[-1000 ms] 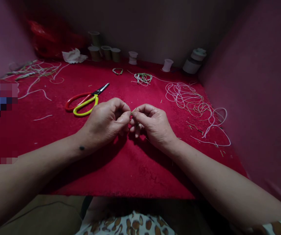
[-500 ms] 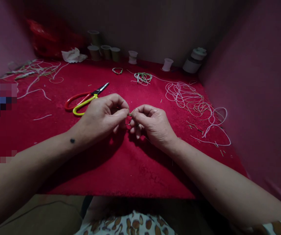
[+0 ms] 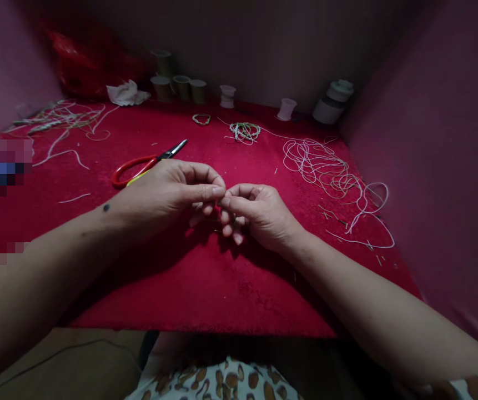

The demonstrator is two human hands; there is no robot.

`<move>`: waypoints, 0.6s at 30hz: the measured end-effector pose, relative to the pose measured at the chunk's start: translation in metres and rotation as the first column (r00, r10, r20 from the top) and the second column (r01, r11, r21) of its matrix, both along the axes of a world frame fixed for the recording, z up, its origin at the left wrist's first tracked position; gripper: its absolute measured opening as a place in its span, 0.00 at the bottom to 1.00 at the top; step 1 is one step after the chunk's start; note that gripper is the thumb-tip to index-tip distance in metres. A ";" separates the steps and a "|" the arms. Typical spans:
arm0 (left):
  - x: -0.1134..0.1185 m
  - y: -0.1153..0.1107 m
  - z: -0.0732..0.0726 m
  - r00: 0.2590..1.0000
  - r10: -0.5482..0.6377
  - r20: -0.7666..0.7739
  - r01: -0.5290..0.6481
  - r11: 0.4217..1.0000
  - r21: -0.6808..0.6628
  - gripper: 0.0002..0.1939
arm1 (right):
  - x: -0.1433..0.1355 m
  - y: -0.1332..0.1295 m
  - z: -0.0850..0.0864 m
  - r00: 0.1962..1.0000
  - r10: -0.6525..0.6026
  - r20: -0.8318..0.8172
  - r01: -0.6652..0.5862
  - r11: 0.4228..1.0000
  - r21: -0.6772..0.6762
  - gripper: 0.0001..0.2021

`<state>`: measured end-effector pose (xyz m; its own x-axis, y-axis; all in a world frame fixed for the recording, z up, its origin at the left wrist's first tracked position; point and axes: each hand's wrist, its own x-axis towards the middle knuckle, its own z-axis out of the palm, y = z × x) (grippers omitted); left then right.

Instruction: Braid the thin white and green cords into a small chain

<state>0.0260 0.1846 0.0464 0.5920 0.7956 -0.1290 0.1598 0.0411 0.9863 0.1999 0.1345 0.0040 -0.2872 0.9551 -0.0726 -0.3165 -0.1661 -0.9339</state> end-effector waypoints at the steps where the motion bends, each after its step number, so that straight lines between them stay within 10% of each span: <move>1: 0.000 0.000 0.000 1.000 0.000 -0.001 0.000 1.000 -0.005 0.04 | 0.000 0.001 -0.001 0.999 0.008 -0.040 -0.008 1.000 -0.017 0.09; 18: 0.008 -0.004 -0.003 0.998 0.050 -0.027 -0.044 0.981 0.191 0.03 | 0.002 0.006 0.002 0.972 0.043 -0.232 -0.074 0.989 -0.129 0.08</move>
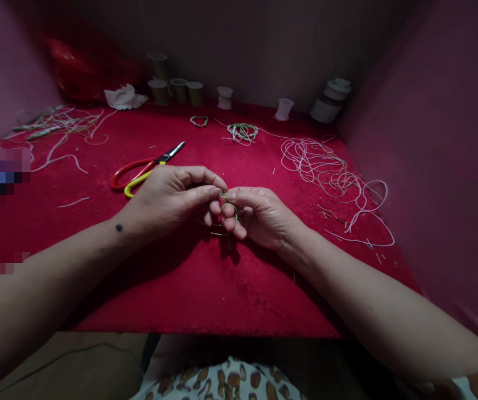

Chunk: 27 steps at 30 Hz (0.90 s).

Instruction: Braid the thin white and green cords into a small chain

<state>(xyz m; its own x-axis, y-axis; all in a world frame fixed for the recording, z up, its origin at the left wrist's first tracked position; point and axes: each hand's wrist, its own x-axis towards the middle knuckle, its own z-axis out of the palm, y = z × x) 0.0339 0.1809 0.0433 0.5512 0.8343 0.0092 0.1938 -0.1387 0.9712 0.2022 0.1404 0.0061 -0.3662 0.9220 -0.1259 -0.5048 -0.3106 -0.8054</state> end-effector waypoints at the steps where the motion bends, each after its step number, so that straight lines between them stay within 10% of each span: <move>1: 0.000 0.000 0.000 1.000 -0.006 0.004 0.006 1.000 -0.011 0.03 | 0.000 0.000 -0.001 1.000 0.000 0.001 0.000 1.000 0.005 0.08; 12: 0.006 -0.004 -0.001 0.999 0.014 0.047 -0.012 0.999 -0.053 0.01 | 0.000 0.001 -0.001 1.000 -0.016 -0.023 0.016 0.999 -0.033 0.08; 27: 0.004 -0.006 -0.005 0.992 0.076 -0.098 -0.047 0.962 0.268 0.03 | 0.001 0.003 0.000 0.997 0.021 -0.073 -0.028 0.996 -0.090 0.07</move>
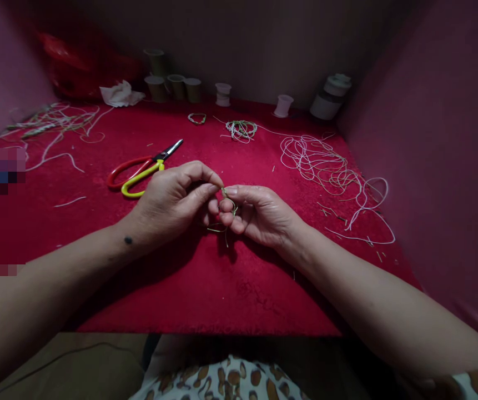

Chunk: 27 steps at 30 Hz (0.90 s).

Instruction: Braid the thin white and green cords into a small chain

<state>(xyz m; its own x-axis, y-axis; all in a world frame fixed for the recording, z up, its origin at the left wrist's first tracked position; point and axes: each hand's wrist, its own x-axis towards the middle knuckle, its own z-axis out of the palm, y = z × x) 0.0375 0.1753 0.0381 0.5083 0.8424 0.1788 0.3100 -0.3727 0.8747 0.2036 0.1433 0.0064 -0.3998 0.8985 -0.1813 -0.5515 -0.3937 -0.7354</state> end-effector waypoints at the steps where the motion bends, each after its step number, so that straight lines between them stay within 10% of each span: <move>1: 0.000 0.000 0.000 1.000 0.005 -0.017 -0.005 0.999 0.039 0.03 | 0.000 0.000 0.000 1.000 -0.002 -0.005 0.002 1.000 -0.007 0.07; 14: -0.004 0.001 -0.006 0.988 0.088 -0.125 -0.027 0.905 0.424 0.06 | -0.002 -0.001 0.003 0.998 -0.050 0.022 0.052 0.997 -0.058 0.06; 27: -0.006 0.000 -0.009 0.972 0.106 -0.208 0.016 0.859 0.511 0.07 | -0.005 -0.002 -0.004 0.989 -0.124 0.079 0.120 0.991 0.056 0.07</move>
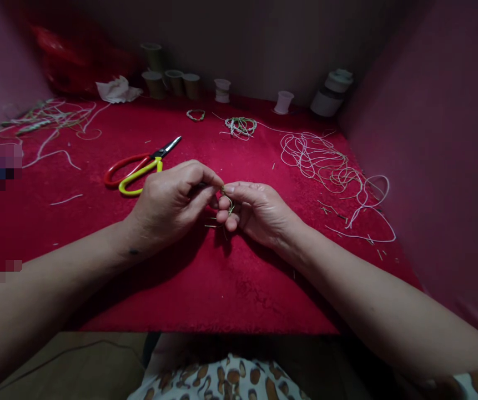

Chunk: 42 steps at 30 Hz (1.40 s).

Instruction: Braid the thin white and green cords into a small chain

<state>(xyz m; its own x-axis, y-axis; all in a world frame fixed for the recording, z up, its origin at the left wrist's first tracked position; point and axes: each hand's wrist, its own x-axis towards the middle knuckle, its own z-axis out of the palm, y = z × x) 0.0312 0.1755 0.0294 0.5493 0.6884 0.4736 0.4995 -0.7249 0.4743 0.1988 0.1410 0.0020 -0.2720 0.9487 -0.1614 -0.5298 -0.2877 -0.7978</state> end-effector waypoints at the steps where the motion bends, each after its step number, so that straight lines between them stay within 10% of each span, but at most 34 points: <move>1: 0.000 0.000 0.000 1.000 -0.010 -0.022 0.010 0.999 0.032 0.08 | 0.000 0.000 0.000 1.000 -0.003 -0.001 0.003 1.000 0.002 0.07; 16: -0.001 0.002 -0.010 0.999 -0.042 -0.025 0.047 0.953 0.300 0.07 | -0.002 0.000 -0.001 0.998 -0.007 -0.058 0.005 0.999 -0.039 0.05; 30: 0.000 -0.007 -0.009 0.998 0.057 -0.020 -0.054 0.989 0.137 0.11 | -0.002 0.001 -0.002 1.000 -0.006 -0.009 0.005 1.000 -0.022 0.06; 36: 0.000 -0.006 -0.010 1.000 -0.002 0.019 -0.003 0.962 0.274 0.11 | -0.004 0.001 -0.005 0.999 -0.030 -0.040 0.030 1.000 -0.003 0.06; 42: 0.003 -0.008 -0.012 0.991 0.061 0.115 -0.070 0.995 0.076 0.12 | -0.007 -0.003 -0.004 0.998 -0.058 -0.020 0.059 0.998 0.019 0.07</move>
<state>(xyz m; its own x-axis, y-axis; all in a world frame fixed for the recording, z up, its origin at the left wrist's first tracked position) 0.0340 0.1677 0.0171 0.4444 0.6784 0.5850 0.4939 -0.7304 0.4718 0.1918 0.1384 -0.0020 -0.2187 0.9660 -0.1380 -0.5609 -0.2402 -0.7923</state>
